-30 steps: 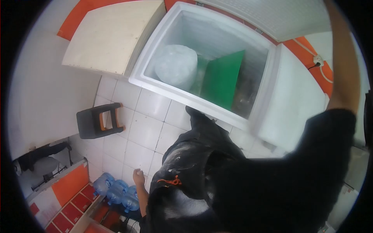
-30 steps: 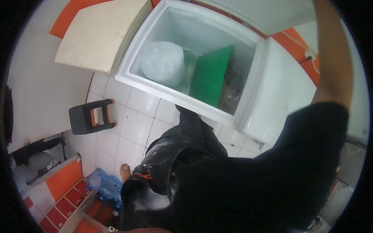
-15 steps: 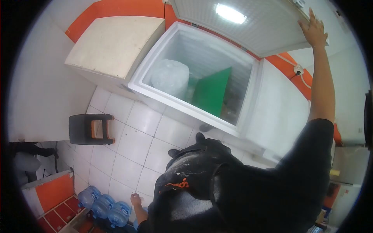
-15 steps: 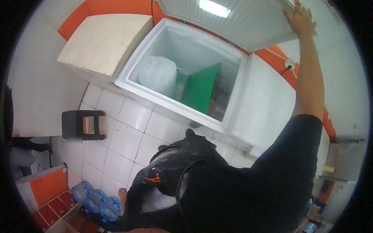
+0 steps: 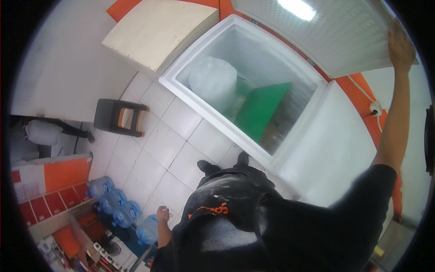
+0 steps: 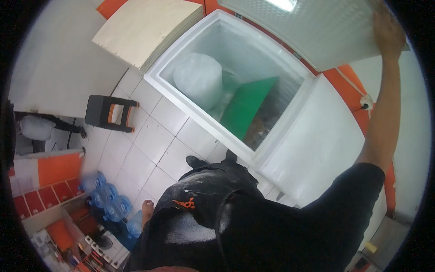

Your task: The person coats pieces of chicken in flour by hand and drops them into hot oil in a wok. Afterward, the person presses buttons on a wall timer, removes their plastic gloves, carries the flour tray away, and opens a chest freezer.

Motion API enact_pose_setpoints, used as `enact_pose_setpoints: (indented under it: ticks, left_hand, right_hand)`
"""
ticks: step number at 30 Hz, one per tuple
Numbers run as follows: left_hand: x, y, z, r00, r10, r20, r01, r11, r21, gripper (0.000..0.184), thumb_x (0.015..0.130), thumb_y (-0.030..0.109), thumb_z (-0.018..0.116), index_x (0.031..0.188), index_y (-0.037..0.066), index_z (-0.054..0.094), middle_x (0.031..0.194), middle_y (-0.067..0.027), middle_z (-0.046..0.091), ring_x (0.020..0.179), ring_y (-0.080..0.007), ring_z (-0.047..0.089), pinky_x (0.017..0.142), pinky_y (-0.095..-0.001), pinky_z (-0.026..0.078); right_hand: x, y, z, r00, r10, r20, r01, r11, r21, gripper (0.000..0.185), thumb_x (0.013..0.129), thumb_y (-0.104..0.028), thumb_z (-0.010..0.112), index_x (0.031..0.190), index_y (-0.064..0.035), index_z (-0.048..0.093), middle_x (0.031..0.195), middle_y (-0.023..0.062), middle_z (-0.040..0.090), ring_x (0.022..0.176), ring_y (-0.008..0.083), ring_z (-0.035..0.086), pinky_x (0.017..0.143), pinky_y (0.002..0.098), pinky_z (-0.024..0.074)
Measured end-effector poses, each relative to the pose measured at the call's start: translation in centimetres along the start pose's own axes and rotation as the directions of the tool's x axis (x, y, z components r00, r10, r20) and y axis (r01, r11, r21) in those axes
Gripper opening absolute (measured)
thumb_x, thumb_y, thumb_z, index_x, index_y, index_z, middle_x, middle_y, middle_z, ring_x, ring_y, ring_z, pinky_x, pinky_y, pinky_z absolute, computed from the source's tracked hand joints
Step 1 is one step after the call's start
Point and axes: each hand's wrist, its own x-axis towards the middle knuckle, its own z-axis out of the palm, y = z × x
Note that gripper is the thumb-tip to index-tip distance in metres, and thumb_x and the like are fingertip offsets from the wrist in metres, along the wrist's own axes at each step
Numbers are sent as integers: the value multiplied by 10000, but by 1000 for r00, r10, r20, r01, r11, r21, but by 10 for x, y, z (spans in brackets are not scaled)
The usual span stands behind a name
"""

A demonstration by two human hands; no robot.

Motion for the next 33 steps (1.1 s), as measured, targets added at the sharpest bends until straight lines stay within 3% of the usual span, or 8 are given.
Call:
enact_pose_setpoints:
  ticks: [8, 10, 11, 14, 16, 18, 21, 33]
  left_hand:
    - [-109, 9, 5, 988, -128, -91, 144, 969, 201, 249, 711, 187, 601, 911, 39, 615, 855, -222, 640, 842, -374, 612, 773, -420, 470]
    - [-128, 16, 4, 989, -129, -79, 144, 962, 231, 248, 711, 187, 597, 908, 38, 615, 857, -222, 640, 849, -376, 610, 775, -420, 468]
    - [-137, 20, 5, 991, -121, -65, 133, 960, 246, 247, 710, 187, 593, 906, 38, 616, 859, -221, 641, 856, -378, 608, 776, -420, 466]
    - [-154, 42, -1, 989, -123, -86, 140, 961, 238, 255, 710, 191, 595, 907, 31, 614, 871, -224, 638, 870, -381, 605, 787, -417, 463]
    - [-166, 55, -5, 988, -95, -120, 121, 963, 241, 256, 710, 192, 595, 906, 27, 611, 870, -223, 635, 868, -380, 603, 790, -415, 461]
    - [-175, 68, -8, 986, -65, -156, 101, 966, 239, 258, 710, 192, 594, 904, 22, 609, 869, -222, 632, 865, -378, 601, 793, -413, 459]
    - [-194, 81, -10, 970, -101, -220, 139, 976, 166, 247, 714, 175, 587, 903, 18, 609, 869, -218, 627, 858, -363, 602, 793, -403, 458]
    - [-278, 81, 14, 927, -370, -61, 374, 900, 223, 247, 731, 151, 562, 927, 11, 614, 881, -226, 631, 877, -352, 613, 781, -397, 469]
  right_hand:
    - [-23, -38, -14, 863, 173, -474, 45, 909, 414, 503, 938, -314, 404, 1349, -29, 352, 1271, 193, 481, 1165, 321, 477, 1015, 470, 336]
    - [-61, -89, -40, 821, 559, 116, -488, 581, 651, 268, 893, -147, 585, 1154, -86, 589, 1113, 49, 630, 934, 174, 623, 715, 247, 507]
    - [-80, -132, -33, 781, 594, 194, -390, 222, 894, 192, 884, -150, 605, 1048, -52, 628, 1099, 61, 625, 977, 161, 596, 792, 230, 469]
    - [-147, -284, -58, 599, 42, 800, -783, -181, 596, 305, 842, -248, 598, 1046, -21, 605, 997, 156, 612, 969, 316, 572, 873, 393, 433]
    - [-230, -405, -83, 564, -61, 824, -824, 27, 566, 425, 768, -244, 625, 1119, -10, 569, 1123, 222, 576, 1063, 361, 542, 926, 410, 417]
    - [-259, -449, -128, 4, -469, 883, -983, 160, 89, 455, 770, -197, 603, 1170, 12, 548, 1187, 232, 550, 1117, 383, 513, 950, 433, 410]
    - [-350, -515, -170, -328, -689, 646, -868, 490, 81, 586, 870, -481, 438, 1251, -42, 511, 1290, 188, 504, 1231, 340, 443, 1020, 409, 344]
    - [-379, -539, -229, -348, -522, 778, -919, 355, -173, 379, 831, -254, 572, 1136, -30, 553, 1116, 188, 609, 1070, 342, 569, 904, 438, 445]
